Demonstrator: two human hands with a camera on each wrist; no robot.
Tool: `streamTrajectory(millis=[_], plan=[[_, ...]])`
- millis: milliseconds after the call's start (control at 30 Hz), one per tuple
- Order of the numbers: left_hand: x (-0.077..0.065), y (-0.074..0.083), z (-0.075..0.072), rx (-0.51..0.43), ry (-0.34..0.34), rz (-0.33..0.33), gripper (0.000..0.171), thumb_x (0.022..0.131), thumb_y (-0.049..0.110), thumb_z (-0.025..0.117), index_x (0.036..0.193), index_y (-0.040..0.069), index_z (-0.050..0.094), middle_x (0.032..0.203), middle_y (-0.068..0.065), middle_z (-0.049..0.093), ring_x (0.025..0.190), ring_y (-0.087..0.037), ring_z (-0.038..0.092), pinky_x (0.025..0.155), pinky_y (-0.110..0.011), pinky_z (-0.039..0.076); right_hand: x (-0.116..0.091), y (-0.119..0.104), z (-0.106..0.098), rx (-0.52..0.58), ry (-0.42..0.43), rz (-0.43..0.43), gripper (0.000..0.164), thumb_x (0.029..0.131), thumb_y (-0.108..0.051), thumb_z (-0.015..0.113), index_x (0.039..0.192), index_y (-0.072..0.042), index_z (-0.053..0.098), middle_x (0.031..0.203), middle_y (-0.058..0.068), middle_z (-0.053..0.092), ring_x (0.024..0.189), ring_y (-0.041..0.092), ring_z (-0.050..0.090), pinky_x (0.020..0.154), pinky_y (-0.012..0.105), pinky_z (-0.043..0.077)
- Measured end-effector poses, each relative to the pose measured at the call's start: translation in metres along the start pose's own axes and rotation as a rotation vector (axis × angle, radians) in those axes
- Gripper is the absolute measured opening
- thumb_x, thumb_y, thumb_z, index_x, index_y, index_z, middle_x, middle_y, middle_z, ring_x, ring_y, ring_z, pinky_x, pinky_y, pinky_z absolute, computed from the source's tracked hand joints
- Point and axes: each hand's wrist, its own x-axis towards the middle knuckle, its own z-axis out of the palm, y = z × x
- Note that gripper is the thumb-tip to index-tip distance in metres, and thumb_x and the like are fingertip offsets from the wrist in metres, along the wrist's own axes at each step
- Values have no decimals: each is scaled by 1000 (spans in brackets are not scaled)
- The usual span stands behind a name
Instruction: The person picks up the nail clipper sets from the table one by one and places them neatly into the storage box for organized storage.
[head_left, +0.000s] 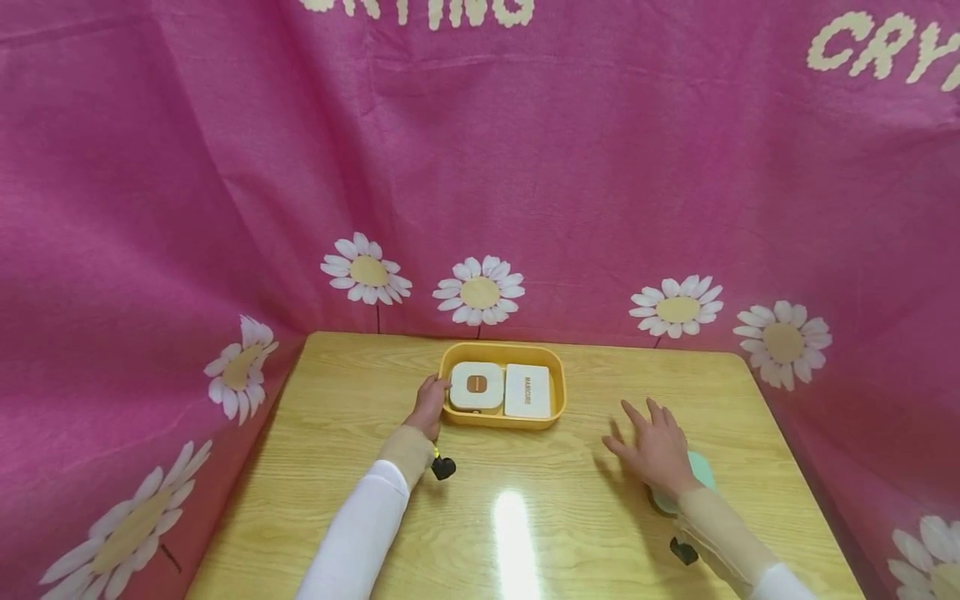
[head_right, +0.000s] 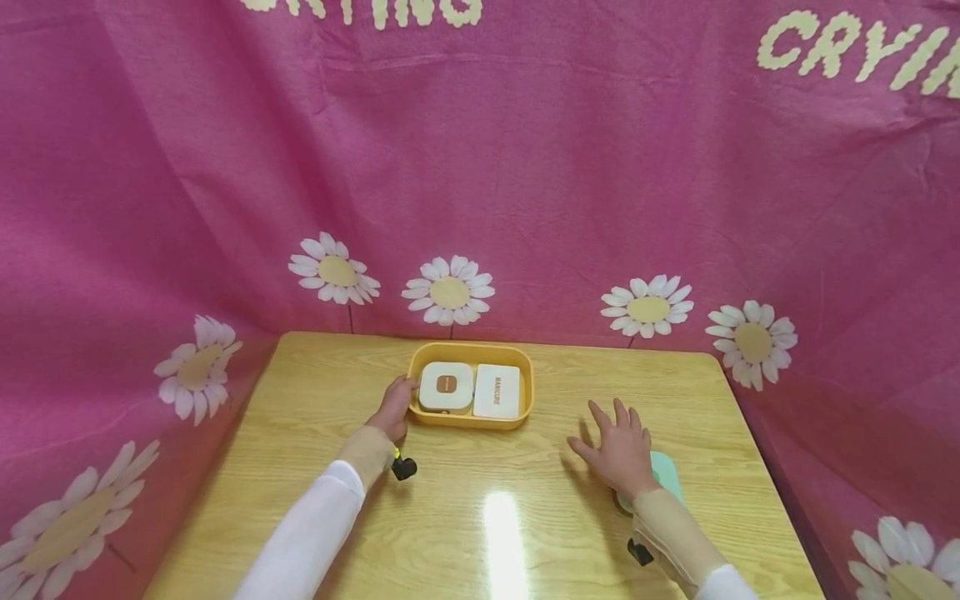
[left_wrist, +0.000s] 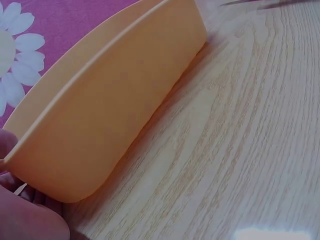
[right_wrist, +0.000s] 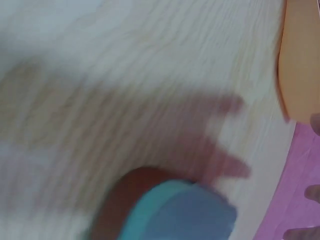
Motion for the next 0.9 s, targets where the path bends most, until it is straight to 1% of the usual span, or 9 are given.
streamTrajectory(millis=[100, 167, 300, 433, 567, 700, 767, 833, 900], plan=[[0, 1, 1, -16, 15, -3, 50, 95, 14, 49, 140, -6, 54, 144, -23, 50, 138, -35, 43, 118, -45, 36, -12, 8, -2, -5, -38, 20, 80, 90, -50, 76, 148, 1, 54, 146, 45, 43, 129, 69, 42, 90, 83, 43], [2, 2, 1, -33, 21, -11, 48, 95, 13, 48, 139, -7, 53, 145, -23, 49, 139, -34, 41, 121, -47, 32, -18, 14, -1, -22, -59, 25, 84, 88, -54, 76, 148, 1, 54, 145, 45, 43, 127, 69, 43, 87, 82, 45], [1, 6, 0, -40, 32, -18, 46, 97, 11, 47, 138, -9, 53, 145, -23, 47, 138, -33, 39, 121, -47, 31, -28, 23, 0, -30, -112, 44, 89, 87, -60, 75, 149, 0, 54, 147, 45, 41, 128, 68, 42, 85, 82, 46], [0, 8, -2, -49, 20, -26, 46, 97, 11, 47, 138, -8, 52, 148, -24, 45, 140, -33, 38, 122, -46, 31, -35, 31, 1, -14, -159, 77, 94, 84, -66, 75, 151, -3, 53, 153, 43, 36, 133, 70, 34, 88, 90, 36], [-1, 8, -3, -46, 7, -30, 48, 96, 11, 47, 141, -8, 50, 153, -25, 42, 146, -36, 35, 124, -48, 29, -43, 44, 4, -24, -152, 78, 101, 78, -69, 78, 151, -6, 50, 153, 39, 35, 134, 70, 31, 88, 95, 27], [-1, 6, -3, -39, 7, -30, 49, 96, 11, 48, 142, -8, 50, 154, -26, 42, 147, -37, 34, 124, -48, 28, -51, 58, 8, -67, -130, 68, 108, 71, -72, 82, 152, -7, 49, 149, 36, 38, 131, 65, 36, 87, 92, 32], [-1, 6, -2, -41, 10, -34, 50, 96, 11, 48, 142, -8, 51, 154, -25, 42, 146, -36, 35, 124, -48, 29, -53, 66, 10, -81, -122, 56, 111, 69, -71, 84, 154, -9, 47, 146, 36, 40, 125, 64, 40, 82, 87, 40], [-2, 6, 0, -49, 7, -40, 50, 96, 11, 49, 142, -7, 51, 154, -25, 43, 146, -36, 35, 124, -47, 29, -55, 67, 6, -61, -149, 56, 115, 67, -68, 87, 156, -7, 44, 146, 37, 39, 121, 64, 42, 80, 81, 46], [-4, 6, 1, -56, 2, -47, 50, 96, 11, 49, 142, -7, 51, 155, -24, 42, 147, -35, 34, 124, -47, 28, -57, 68, 2, -24, -185, 49, 120, 66, -64, 90, 157, -4, 41, 147, 38, 36, 119, 64, 42, 82, 77, 48]])
